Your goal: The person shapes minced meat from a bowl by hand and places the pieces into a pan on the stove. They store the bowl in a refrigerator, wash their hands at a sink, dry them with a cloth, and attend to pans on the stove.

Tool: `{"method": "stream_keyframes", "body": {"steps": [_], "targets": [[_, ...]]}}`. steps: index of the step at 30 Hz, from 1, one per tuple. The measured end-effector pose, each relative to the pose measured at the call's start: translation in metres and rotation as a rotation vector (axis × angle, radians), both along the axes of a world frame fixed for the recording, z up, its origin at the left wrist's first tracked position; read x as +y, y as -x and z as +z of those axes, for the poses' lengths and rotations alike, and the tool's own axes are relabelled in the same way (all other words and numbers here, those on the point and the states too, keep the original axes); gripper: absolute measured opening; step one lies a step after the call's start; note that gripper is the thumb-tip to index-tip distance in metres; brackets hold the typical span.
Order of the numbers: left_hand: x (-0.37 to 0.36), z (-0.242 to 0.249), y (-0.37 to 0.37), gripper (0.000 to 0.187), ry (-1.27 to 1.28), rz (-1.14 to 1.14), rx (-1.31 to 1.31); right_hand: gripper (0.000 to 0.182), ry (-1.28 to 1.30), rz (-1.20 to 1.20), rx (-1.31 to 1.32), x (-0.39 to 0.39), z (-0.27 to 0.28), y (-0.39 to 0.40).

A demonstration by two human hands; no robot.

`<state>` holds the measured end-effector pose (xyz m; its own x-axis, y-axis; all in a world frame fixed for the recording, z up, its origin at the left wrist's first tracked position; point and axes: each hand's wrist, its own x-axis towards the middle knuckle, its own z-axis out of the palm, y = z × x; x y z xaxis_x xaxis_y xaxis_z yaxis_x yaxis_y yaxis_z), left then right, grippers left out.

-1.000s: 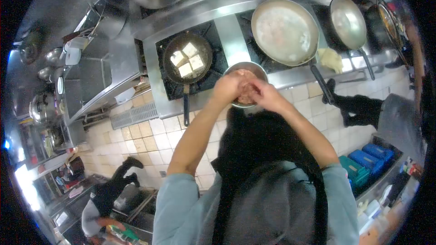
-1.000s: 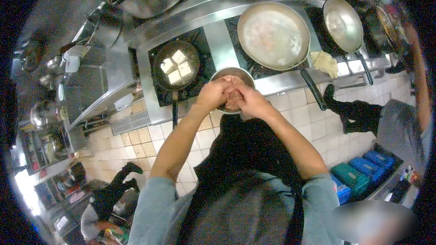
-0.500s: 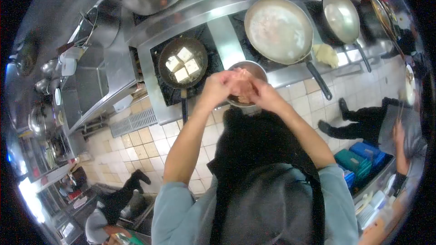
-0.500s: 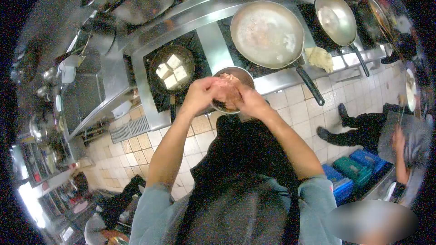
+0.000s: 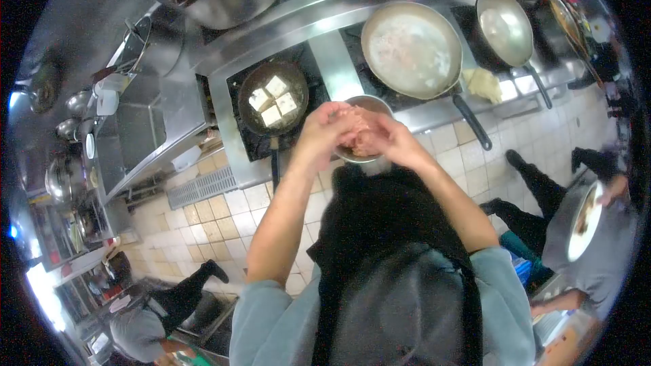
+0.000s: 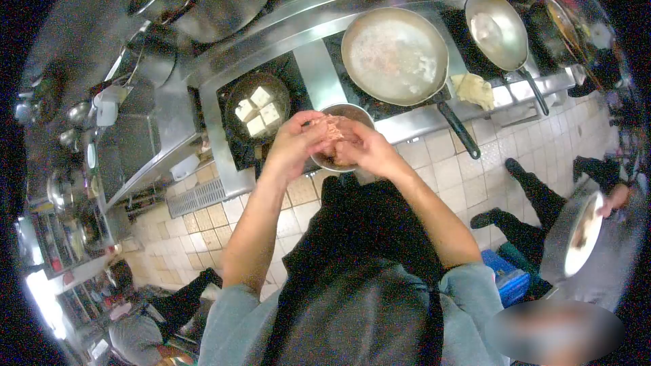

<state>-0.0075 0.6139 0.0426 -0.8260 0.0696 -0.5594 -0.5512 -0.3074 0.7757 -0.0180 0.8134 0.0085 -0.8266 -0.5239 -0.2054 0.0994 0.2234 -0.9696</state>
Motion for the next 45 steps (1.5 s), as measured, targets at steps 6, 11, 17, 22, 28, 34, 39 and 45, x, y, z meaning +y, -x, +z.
{"method": "stream_keyframes", "body": {"steps": [6, 11, 17, 22, 28, 34, 39, 45], "targets": [[0.022, -0.007, -0.022, 0.036, 0.724, -0.132, 0.586, 0.026, 0.223, -0.085, -0.356, 0.0, -0.006, 0.005], [0.025, 0.003, -0.034, 0.032, 0.734, -0.157, 0.757, 0.014, 0.278, -0.164, -0.309, -0.001, 0.003, 0.008], [-0.004, -0.019, -0.032, 0.006, 0.087, 0.074, 0.199, 0.014, 0.435, -0.213, -0.491, 0.005, 0.015, 0.005], [-0.012, -0.017, -0.032, 0.02, -0.52, 0.278, -0.021, 0.015, 0.445, -0.243, -0.452, 0.004, 0.001, 0.008], [0.013, -0.03, -0.037, 0.026, -0.113, 0.174, 0.184, 0.013, 0.387, -0.136, -0.412, -0.008, 0.012, 0.005], [0.008, -0.027, -0.041, 0.027, 0.468, -0.258, 0.464, 0.011, 0.285, -0.08, -0.287, 0.002, 0.009, 0.008], [-0.021, -0.039, -0.043, 0.028, 0.595, -0.27, 0.194, 0.012, 0.54, -0.31, -0.422, 0.017, 0.029, 0.015], [-0.02, -0.024, -0.028, 0.03, -0.355, 0.116, -0.035, 0.017, 0.302, -0.187, -0.268, -0.002, 0.031, 0.008]]}}
